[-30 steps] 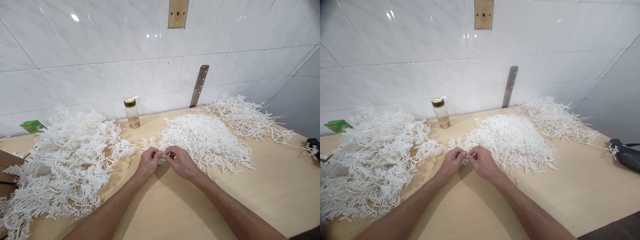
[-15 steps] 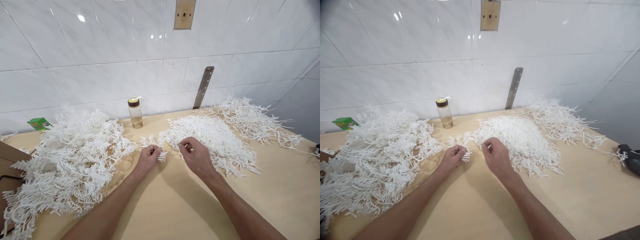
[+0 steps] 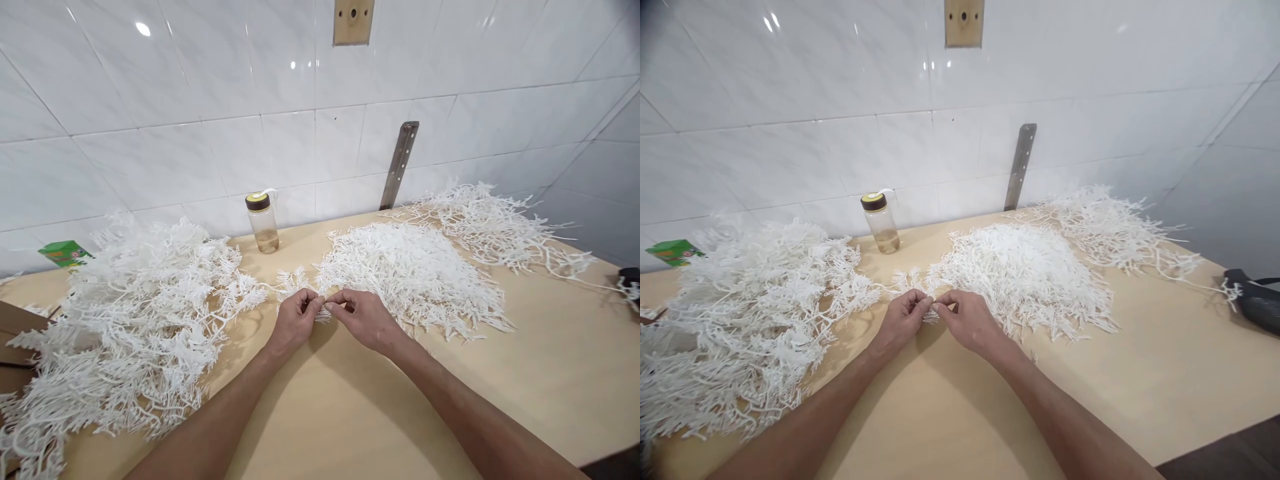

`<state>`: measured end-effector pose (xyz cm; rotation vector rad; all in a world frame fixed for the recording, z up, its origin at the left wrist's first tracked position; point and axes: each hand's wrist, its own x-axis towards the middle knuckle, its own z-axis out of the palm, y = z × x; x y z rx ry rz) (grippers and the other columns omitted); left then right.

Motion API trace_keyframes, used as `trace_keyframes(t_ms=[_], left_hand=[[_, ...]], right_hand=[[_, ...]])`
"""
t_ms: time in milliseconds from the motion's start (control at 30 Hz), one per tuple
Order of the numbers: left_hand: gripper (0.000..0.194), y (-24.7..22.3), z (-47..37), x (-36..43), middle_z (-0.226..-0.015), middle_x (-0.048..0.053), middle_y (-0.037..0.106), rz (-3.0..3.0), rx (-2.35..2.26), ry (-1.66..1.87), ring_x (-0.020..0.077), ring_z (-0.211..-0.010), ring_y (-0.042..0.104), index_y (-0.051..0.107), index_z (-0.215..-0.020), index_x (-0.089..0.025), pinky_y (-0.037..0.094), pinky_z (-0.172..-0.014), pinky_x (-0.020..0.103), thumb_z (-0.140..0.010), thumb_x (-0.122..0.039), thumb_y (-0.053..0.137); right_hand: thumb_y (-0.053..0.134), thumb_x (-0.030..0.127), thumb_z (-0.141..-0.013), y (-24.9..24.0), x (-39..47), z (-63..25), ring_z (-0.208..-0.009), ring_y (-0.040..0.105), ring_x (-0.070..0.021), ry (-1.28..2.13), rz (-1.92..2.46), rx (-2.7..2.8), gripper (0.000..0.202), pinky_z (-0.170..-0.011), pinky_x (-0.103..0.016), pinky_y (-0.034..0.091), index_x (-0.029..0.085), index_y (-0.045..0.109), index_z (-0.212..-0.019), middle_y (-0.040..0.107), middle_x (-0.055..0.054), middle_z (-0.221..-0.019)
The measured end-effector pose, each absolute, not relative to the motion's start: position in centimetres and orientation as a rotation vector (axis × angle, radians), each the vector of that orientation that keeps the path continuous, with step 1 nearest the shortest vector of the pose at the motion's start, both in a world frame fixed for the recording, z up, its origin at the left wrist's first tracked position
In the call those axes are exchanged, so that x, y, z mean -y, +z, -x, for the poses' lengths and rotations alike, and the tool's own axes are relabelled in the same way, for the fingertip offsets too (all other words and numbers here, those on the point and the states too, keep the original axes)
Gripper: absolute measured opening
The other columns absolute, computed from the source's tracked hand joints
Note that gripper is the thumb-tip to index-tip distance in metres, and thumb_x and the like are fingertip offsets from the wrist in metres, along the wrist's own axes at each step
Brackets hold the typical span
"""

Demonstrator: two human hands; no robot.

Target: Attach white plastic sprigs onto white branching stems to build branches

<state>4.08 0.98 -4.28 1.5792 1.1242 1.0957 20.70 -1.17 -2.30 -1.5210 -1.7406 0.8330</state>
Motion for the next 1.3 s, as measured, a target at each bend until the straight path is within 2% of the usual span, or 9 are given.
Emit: trace_keyframes(t_ms=[133,333,600,733,933,1033,1100,1167,1300], left_hand=[[0.03,-4.3,-4.2,-1.0,-0.061,-0.003,0.048,-1.59,-1.13,1.103,0.0104,-0.058,0.04,0.056,-0.069,-0.017,0.034,-0.056,0.024,-0.082,-0.043,0.06],[0.029,-4.3,-4.2,-0.9,-0.061,-0.004,0.047,-1.588,-1.135,1.105,0.0104,-0.058,0.04,0.056,-0.069,-0.017,0.034,-0.056,0.024,-0.083,-0.042,0.06],[0.026,-4.8,-4.1,-1.8,-0.061,-0.002,0.055,-1.476,-1.206,1.134,0.0115,-0.057,0.047,0.055,-0.067,-0.018,0.037,-0.056,0.024,-0.081,-0.039,0.061],[0.028,-4.7,-3.9,-1.9,-0.058,-0.003,0.053,-1.419,-1.183,1.16,0.0103,-0.053,0.044,0.059,-0.07,-0.017,0.035,-0.053,0.024,-0.08,-0.042,0.065],[0.029,-4.8,-3.7,-1.6,-0.053,-0.006,0.044,-1.414,-1.14,1.133,0.0078,-0.049,0.036,0.06,-0.071,-0.016,0.03,-0.05,0.023,-0.081,-0.043,0.064],[0.029,-5.3,-3.7,-1.7,-0.056,-0.005,0.046,-1.446,-1.127,1.131,0.0078,-0.05,0.037,0.061,-0.074,-0.016,0.03,-0.05,0.023,-0.082,-0.044,0.064],[0.029,-5.5,-3.8,-1.8,-0.058,-0.005,0.047,-1.475,-1.126,1.134,0.008,-0.051,0.037,0.061,-0.073,-0.016,0.03,-0.05,0.023,-0.082,-0.043,0.063],[0.029,-5.5,-3.9,-1.8,-0.058,-0.004,0.047,-1.507,-1.125,1.141,0.0084,-0.052,0.038,0.061,-0.072,-0.016,0.031,-0.051,0.023,-0.083,-0.042,0.062],[0.028,-5.2,-3.9,-1.5,-0.06,-0.003,0.05,-1.556,-1.114,1.171,0.0096,-0.056,0.042,0.059,-0.07,-0.016,0.034,-0.055,0.023,-0.083,-0.041,0.062]], right_hand=[[0.059,0.039,-0.081,-2.2,1.1,-20.6,-0.064,0.058,-0.0168,0.841,1.589,1.71,0.023,-0.058,-0.028,0.041,0.02,0.072,-0.079,0.071,-0.002,-0.075],[0.058,0.032,-0.083,-2.9,1.0,-20.4,-0.061,0.056,-0.0152,0.817,1.511,1.743,0.017,-0.056,-0.027,0.039,0.02,0.068,-0.076,0.067,-0.001,-0.069],[0.046,0.013,-0.09,-3.7,2.1,-19.4,-0.07,0.052,-0.0149,0.469,1.081,2.104,0.015,-0.064,-0.028,0.041,0.019,0.054,-0.079,0.058,-0.003,-0.08],[0.049,0.016,-0.091,-3.2,2.2,-19.9,-0.066,0.053,-0.0133,0.498,1.099,2.05,0.012,-0.063,-0.027,0.043,0.02,0.057,-0.084,0.06,-0.003,-0.083],[0.057,0.027,-0.085,-2.5,0.6,-23.6,-0.058,0.055,-0.0153,0.36,1.507,1.665,0.01,-0.058,-0.028,0.043,0.021,0.06,-0.078,0.062,0.0,-0.067],[0.058,0.025,-0.082,-2.4,0.0,-25.3,-0.059,0.057,-0.0168,0.123,1.614,1.54,0.007,-0.062,-0.032,0.045,0.019,0.061,-0.082,0.064,-0.004,-0.076],[0.057,0.026,-0.082,-2.4,0.0,-25.6,-0.062,0.059,-0.0178,0.038,1.61,1.501,0.014,-0.065,-0.033,0.046,0.018,0.063,-0.091,0.066,-0.008,-0.085],[0.057,0.031,-0.084,-2.4,0.2,-25.0,-0.065,0.061,-0.0185,0.172,1.58,1.548,0.02,-0.065,-0.033,0.047,0.018,0.066,-0.095,0.068,-0.009,-0.088],[0.056,0.039,-0.086,-2.5,0.9,-22.3,-0.073,0.065,-0.0191,0.596,1.486,1.729,0.025,-0.067,-0.031,0.049,0.021,0.071,-0.092,0.074,-0.005,-0.088]])
